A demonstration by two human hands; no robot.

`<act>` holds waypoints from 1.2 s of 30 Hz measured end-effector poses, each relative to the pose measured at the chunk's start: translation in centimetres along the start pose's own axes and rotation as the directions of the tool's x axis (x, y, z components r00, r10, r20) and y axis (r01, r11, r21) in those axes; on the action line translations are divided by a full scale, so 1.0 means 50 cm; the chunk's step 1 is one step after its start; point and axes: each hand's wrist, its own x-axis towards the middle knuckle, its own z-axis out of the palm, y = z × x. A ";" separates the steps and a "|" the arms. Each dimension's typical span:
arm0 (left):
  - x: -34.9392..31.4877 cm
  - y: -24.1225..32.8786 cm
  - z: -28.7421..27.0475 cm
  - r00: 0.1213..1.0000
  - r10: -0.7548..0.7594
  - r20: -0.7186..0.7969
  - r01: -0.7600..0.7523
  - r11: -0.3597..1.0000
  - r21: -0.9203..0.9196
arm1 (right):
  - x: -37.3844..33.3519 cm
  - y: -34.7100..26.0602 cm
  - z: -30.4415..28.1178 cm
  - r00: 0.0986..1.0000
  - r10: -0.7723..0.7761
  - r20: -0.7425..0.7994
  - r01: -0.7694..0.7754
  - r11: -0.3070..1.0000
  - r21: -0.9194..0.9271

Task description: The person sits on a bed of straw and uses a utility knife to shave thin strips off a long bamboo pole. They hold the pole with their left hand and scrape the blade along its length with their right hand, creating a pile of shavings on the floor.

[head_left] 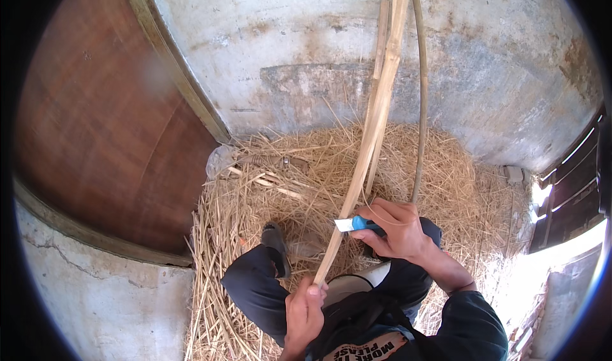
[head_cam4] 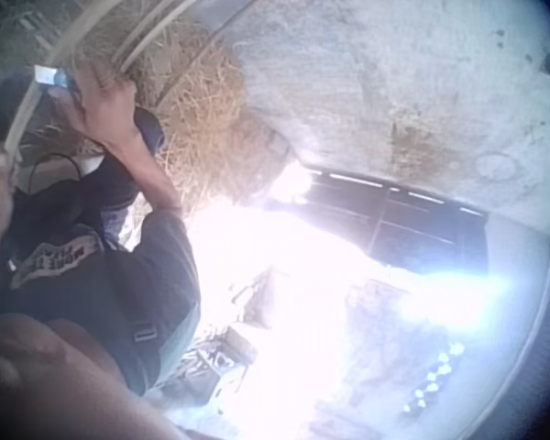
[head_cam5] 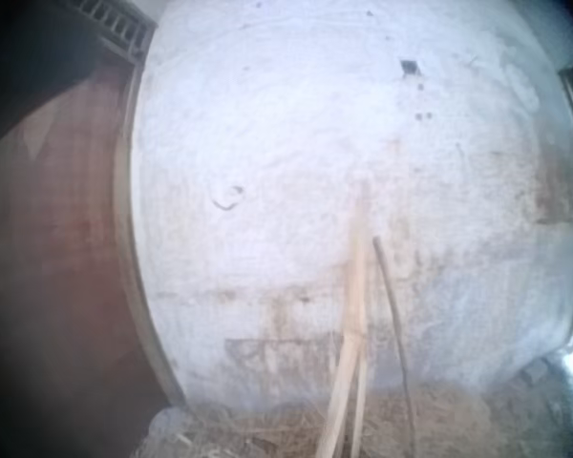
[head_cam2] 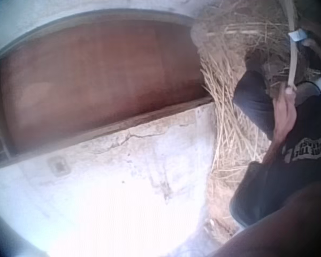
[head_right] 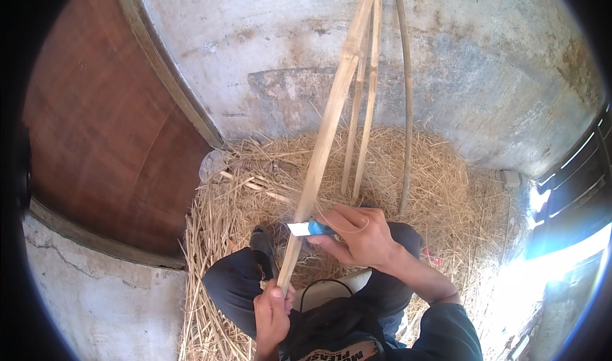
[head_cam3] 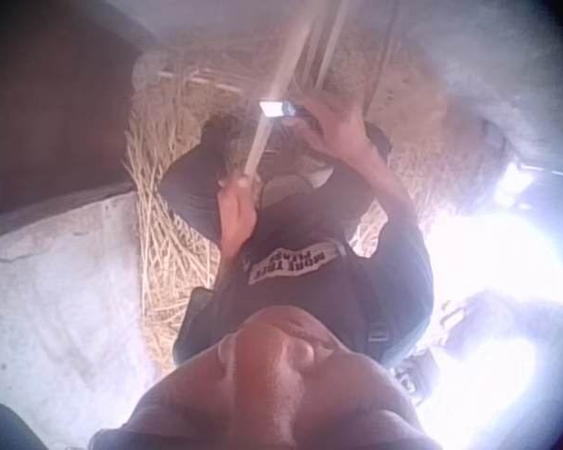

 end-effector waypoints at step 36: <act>-0.058 -0.059 0.000 1.000 -0.012 -0.014 0.014 0.993 0.116 | 0.021 0.078 -0.032 0.986 0.113 -0.120 -0.126 0.986 -0.106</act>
